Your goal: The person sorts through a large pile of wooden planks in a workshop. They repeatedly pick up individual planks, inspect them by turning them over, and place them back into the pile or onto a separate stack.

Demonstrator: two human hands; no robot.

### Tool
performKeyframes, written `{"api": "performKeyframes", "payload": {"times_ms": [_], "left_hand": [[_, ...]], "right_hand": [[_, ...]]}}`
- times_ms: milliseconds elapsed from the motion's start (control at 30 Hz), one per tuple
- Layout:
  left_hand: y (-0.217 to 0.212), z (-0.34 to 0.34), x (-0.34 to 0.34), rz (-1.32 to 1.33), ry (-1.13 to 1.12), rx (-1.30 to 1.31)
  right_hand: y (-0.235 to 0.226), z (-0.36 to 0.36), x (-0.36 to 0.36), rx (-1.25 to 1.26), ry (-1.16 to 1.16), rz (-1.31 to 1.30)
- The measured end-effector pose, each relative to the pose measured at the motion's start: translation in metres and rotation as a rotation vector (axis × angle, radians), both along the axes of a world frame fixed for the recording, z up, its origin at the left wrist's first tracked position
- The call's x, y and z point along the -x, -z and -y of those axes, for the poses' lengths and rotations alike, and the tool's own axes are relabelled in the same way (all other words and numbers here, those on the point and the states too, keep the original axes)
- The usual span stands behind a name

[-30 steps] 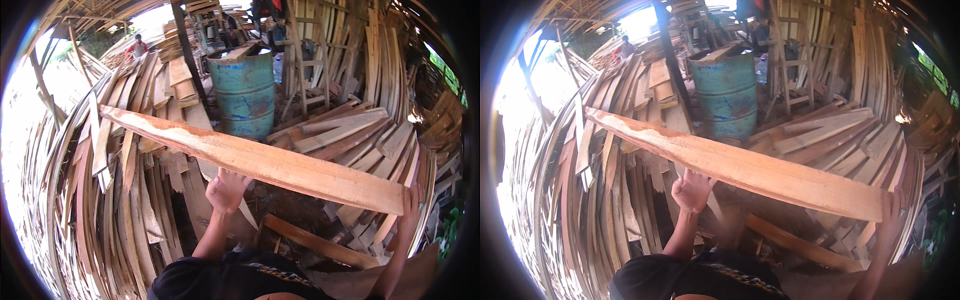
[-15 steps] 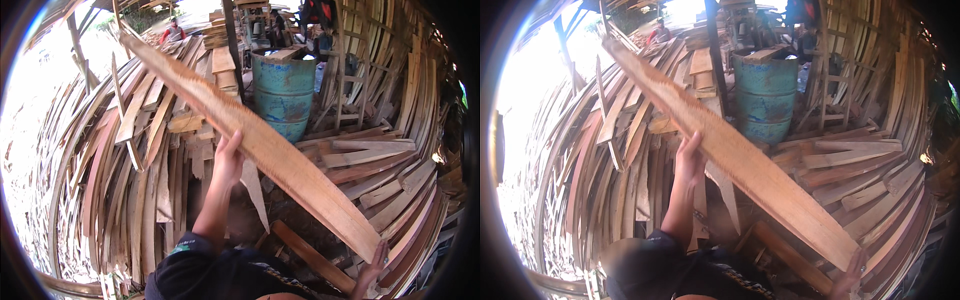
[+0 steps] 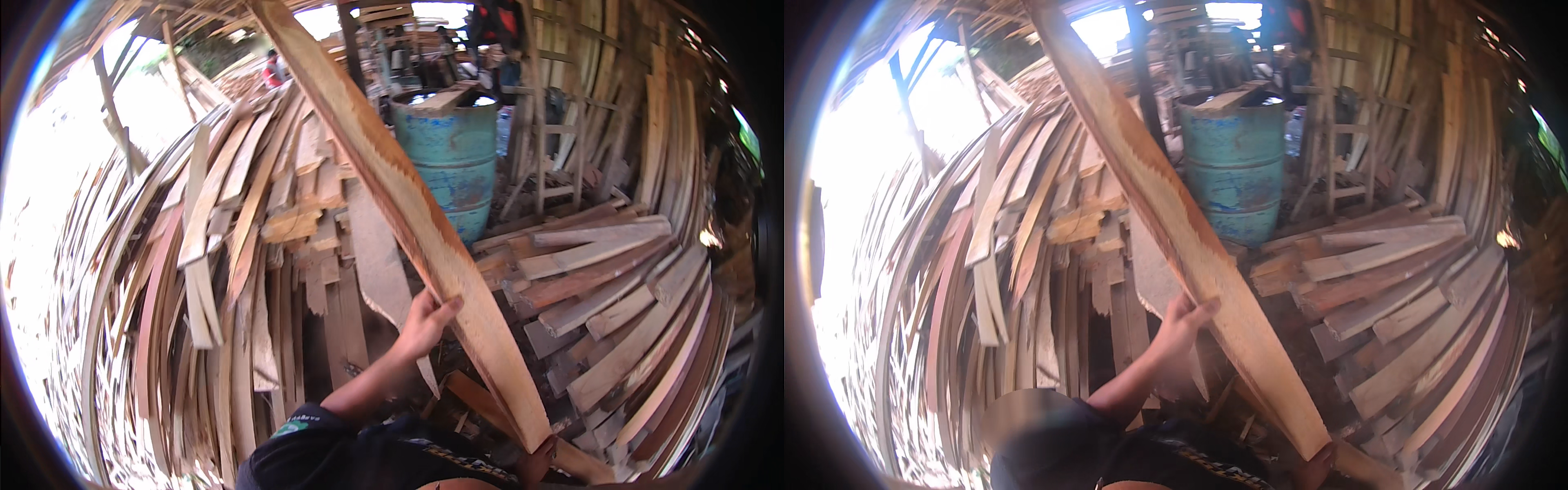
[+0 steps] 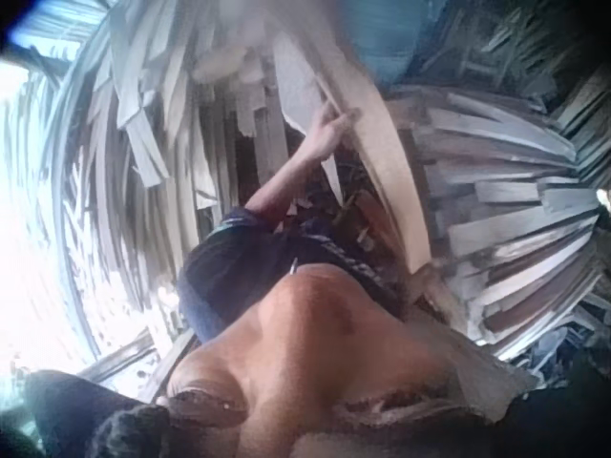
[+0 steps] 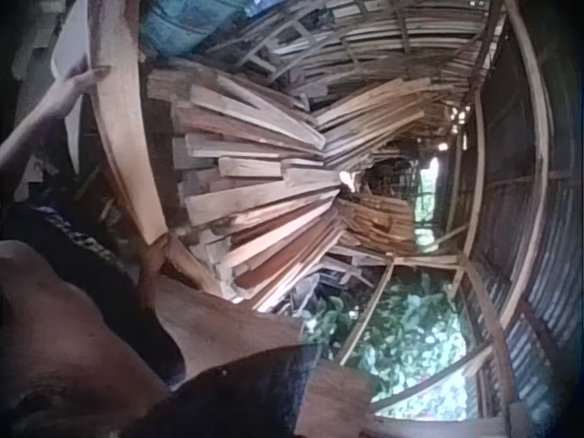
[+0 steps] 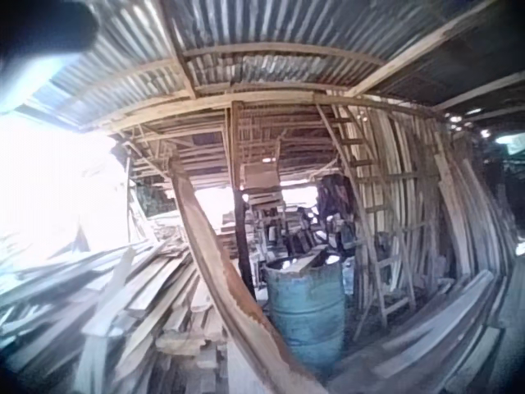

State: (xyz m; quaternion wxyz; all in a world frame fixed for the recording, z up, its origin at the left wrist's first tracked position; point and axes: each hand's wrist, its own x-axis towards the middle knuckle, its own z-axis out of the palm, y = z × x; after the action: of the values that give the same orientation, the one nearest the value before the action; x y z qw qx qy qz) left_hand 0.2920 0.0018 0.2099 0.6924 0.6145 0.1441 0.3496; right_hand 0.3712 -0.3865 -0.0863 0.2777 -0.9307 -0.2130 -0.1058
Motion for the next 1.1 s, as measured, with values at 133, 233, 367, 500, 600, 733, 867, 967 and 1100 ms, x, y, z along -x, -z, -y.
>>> {"api": "performKeyframes", "payload": {"times_ms": [133, 233, 367, 500, 600, 733, 867, 967, 1100], "left_hand": [[0.038, 0.029, -0.007, -0.13, 0.081, 0.025], [0.035, 0.048, 0.006, -0.292, 0.105, -0.145], [0.065, 0.067, 0.001, -0.26, 0.236, -0.028], [0.069, 0.074, -0.014, -0.436, 0.297, -0.182], [0.1, 0.07, -0.028, -0.516, 0.315, -0.467], [0.132, 0.076, -0.048, -0.517, 0.399, -0.283], [0.132, 0.111, -0.075, -0.389, 0.499, -0.258], [0.133, 0.122, -0.092, -0.503, 0.607, -0.303], [0.132, 0.157, -0.135, -0.356, 0.729, -0.092]], "right_hand": [[0.012, 0.004, 0.023, 0.124, 0.064, -0.273], [0.024, 0.001, 0.042, 0.157, 0.061, -0.395], [0.042, 0.005, 0.056, 0.173, 0.071, -0.501], [0.075, 0.015, 0.067, 0.166, 0.083, -0.585], [0.109, 0.021, 0.098, 0.135, 0.076, -0.672], [0.157, 0.02, 0.146, 0.056, 0.116, -0.772], [0.172, 0.015, 0.188, -0.012, 0.422, -0.852], [0.174, 0.011, 0.219, 0.026, 0.621, -0.912], [0.161, 0.019, 0.243, -0.045, 0.631, -0.885]]}}
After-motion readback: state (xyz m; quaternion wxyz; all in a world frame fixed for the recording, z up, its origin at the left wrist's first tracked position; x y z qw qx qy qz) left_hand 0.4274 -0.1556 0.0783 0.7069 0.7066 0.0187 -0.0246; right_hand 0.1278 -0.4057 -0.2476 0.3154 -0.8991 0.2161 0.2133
